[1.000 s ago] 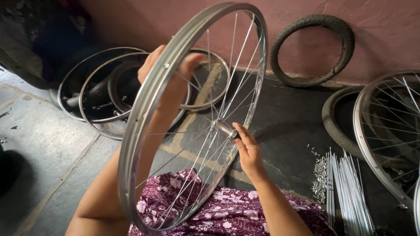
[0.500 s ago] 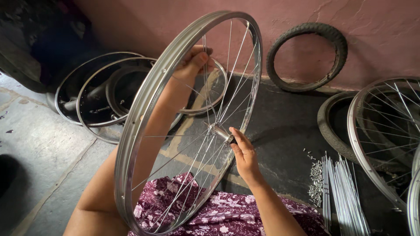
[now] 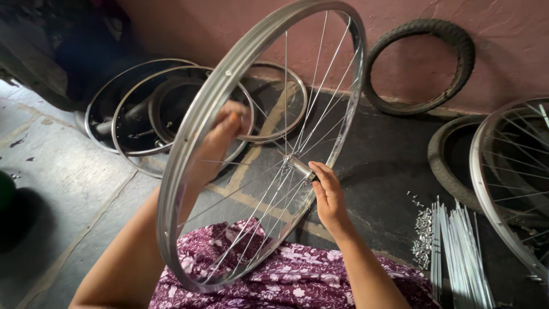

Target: The person sits on the floor and laces a bicycle wheel by inserting spokes through the hub and rim, then securing each spoke with a nipple. The person repeats this process for multiple spokes, rotating the wheel as needed to reach different holes.

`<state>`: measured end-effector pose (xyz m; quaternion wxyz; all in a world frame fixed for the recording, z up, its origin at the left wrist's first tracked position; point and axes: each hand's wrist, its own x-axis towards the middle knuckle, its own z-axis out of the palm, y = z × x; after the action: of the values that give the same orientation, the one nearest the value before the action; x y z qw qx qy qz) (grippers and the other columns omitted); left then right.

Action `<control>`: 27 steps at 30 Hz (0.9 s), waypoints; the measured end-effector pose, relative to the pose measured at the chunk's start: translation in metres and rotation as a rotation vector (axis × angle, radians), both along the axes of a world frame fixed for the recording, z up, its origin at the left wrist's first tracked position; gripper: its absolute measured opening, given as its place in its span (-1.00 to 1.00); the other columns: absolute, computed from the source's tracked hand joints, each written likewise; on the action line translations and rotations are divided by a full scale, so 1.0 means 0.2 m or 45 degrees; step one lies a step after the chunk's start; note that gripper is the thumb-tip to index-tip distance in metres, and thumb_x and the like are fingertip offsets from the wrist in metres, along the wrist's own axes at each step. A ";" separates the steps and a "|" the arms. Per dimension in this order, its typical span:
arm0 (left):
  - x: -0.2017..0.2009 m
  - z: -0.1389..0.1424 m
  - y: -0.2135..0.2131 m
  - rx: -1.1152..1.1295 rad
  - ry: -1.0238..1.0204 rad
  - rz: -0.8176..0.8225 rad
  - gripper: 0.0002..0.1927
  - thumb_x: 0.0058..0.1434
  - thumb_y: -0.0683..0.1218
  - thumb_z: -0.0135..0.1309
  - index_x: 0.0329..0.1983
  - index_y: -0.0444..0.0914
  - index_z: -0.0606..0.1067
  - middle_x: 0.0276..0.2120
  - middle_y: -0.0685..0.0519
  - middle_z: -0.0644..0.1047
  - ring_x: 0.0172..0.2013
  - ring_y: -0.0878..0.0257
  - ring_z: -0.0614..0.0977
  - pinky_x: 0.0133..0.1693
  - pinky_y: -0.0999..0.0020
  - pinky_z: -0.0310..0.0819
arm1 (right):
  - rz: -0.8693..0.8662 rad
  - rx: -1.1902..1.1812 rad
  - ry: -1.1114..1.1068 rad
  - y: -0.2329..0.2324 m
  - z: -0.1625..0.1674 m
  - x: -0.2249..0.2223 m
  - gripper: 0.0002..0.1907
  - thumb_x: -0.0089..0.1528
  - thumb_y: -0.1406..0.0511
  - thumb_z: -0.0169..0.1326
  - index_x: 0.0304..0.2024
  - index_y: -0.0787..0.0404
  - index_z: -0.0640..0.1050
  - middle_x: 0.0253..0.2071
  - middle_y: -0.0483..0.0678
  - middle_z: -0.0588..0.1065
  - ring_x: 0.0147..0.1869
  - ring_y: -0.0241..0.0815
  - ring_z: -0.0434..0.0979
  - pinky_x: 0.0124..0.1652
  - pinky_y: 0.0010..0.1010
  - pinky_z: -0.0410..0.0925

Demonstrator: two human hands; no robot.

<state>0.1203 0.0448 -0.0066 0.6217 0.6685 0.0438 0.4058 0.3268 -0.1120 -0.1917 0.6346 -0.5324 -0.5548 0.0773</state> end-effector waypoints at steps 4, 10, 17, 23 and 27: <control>-0.23 -0.03 -0.11 -0.209 0.077 -0.169 -0.65 0.49 0.04 0.12 0.12 -0.32 0.53 -0.03 -0.15 0.57 -0.01 0.06 0.58 0.14 0.06 0.41 | -0.045 0.036 -0.061 0.00 0.03 -0.04 -0.59 0.35 0.48 -0.05 0.26 0.22 0.46 0.24 0.05 0.43 0.36 -0.03 0.42 0.27 -0.31 0.29; -0.39 0.14 -0.34 -0.355 -0.051 -0.381 -0.33 0.41 0.23 0.08 0.36 -0.35 0.39 0.20 -0.26 0.52 0.28 -0.11 0.48 0.48 -0.11 0.17 | -0.012 0.014 0.065 -0.04 0.09 0.00 -0.79 0.38 0.41 0.04 0.07 0.24 0.51 0.18 0.02 0.45 0.16 -0.20 0.47 0.07 -0.42 0.39; -0.47 0.20 -0.55 0.135 0.401 0.107 -0.12 0.13 -0.07 0.13 0.53 -0.22 0.09 0.33 -0.20 0.39 0.40 -0.04 0.39 0.44 -0.11 0.22 | 0.218 0.005 0.799 -0.02 0.04 0.01 -0.96 0.42 0.40 0.01 -0.11 0.19 0.49 0.10 -0.14 0.46 0.10 -0.40 0.38 0.14 -0.56 0.28; -0.46 0.12 -0.51 0.050 0.292 0.045 -0.31 0.22 -0.23 0.03 0.45 -0.29 0.21 0.19 -0.18 0.47 0.19 0.06 0.53 0.28 0.02 0.47 | 0.239 0.029 0.876 -0.01 0.00 0.05 -0.94 0.43 0.41 0.00 -0.11 0.17 0.51 0.02 -0.16 0.49 0.09 -0.41 0.39 0.14 -0.58 0.25; -0.47 0.11 -0.55 -0.126 0.305 0.006 -0.23 0.09 -0.23 0.02 0.44 -0.24 0.18 0.19 -0.13 0.45 0.09 0.12 0.56 0.10 0.13 0.55 | 0.299 0.002 0.853 -0.02 -0.01 0.08 -0.92 0.41 0.42 0.01 -0.12 0.18 0.53 0.01 -0.17 0.51 0.06 -0.42 0.39 0.11 -0.57 0.27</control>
<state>0.0258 -0.0644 0.0145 0.6432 0.6806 0.1392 0.3221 0.3432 -0.1157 -0.1944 0.7685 -0.4098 -0.3732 0.3196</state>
